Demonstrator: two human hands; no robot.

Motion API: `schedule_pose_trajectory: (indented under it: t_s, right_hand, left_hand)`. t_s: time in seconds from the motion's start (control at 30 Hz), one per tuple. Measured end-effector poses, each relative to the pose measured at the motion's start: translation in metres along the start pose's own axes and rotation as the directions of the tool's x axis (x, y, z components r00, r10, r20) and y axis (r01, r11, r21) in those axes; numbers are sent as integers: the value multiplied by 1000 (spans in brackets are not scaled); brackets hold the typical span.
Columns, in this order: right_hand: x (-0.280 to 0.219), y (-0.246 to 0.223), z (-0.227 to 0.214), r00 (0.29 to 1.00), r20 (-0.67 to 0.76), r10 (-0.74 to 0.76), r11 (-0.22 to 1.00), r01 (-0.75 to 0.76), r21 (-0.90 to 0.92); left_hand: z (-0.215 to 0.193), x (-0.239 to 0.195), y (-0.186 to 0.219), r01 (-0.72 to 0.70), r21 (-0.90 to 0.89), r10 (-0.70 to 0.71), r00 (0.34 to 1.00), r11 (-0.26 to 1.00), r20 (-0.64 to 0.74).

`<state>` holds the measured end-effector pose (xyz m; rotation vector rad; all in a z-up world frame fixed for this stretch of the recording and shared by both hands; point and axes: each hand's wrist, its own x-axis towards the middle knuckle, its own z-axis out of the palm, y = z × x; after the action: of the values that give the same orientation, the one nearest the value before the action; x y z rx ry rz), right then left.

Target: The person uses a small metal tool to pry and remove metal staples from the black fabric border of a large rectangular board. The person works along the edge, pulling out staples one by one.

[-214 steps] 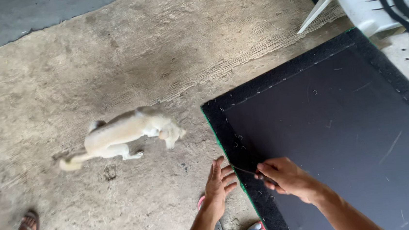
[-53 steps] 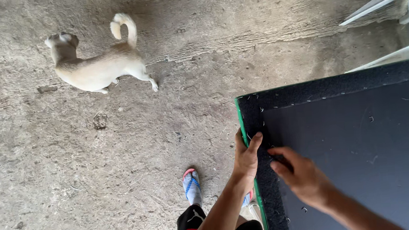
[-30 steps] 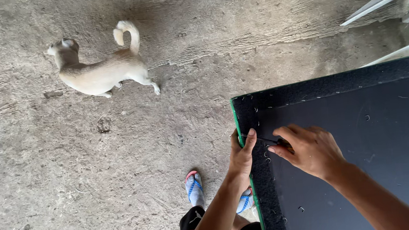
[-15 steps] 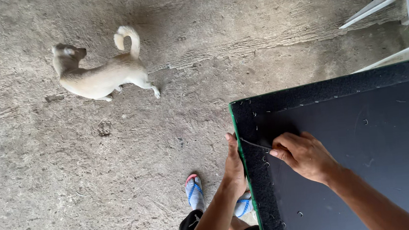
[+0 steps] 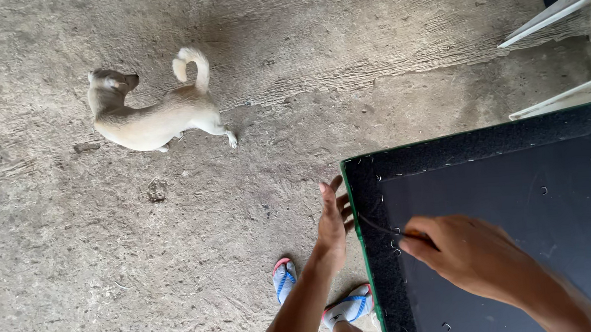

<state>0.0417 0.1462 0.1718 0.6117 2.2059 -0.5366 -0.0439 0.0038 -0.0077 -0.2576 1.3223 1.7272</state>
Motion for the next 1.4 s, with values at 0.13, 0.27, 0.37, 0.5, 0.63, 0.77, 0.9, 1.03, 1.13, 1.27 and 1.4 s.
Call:
schedule_pose_trajectory:
  t_s: [0.13, 0.27, 0.37, 0.5, 0.63, 0.77, 0.9, 1.03, 1.13, 1.27, 1.4]
  right_hand:
    - [1, -10, 2, 881, -397, -258, 965, 217, -146]
    - [15, -15, 15, 859, -389, -333, 889, 149, -433]
    - [21, -15, 22, 854, -366, -370, 821, 116, -559]
    - [24, -18, 22, 828, -383, -409, 776, 96, -623]
    - [23, -25, 20, 847, -363, -389, 778, 91, -622]
    - [22, -38, 24, 875, -324, -360, 722, 42, -690]
    - [19, -45, 25, 842, -368, -395, 675, -7, -738]
    - [19, -45, 25, 872, -318, -371, 650, 0, -760]
    - [18, -44, 25, 863, -325, -386, 646, 2, -763]
    - [19, -43, 24, 843, -342, -415, 640, 3, -768]
    - [22, -41, 24, 834, -330, -442, 620, 19, -784]
  left_hand:
    - [-10, 5, 8, -10, 86, 5, 998, 996, 59]
    - [-11, -3, 6, -187, 112, 166, 970, 976, 177]
    - [-2, -6, 3, -208, 53, 193, 959, 977, 206]
    - [7, -7, 4, -207, -29, 209, 965, 978, 159]
    - [14, -3, 8, -160, -21, 161, 980, 987, 121]
    - [17, 1, 7, -152, -32, 155, 982, 988, 106]
    - [19, 4, 5, -119, -24, 121, 987, 993, 101]
    - [20, 6, 2, -151, -45, 155, 983, 988, 102]
    - [20, 5, 3, -177, -64, 183, 978, 982, 103]
    - [21, 5, 4, -188, -42, 191, 975, 981, 111]
    - [21, 2, 6, -186, -48, 190, 976, 981, 110]
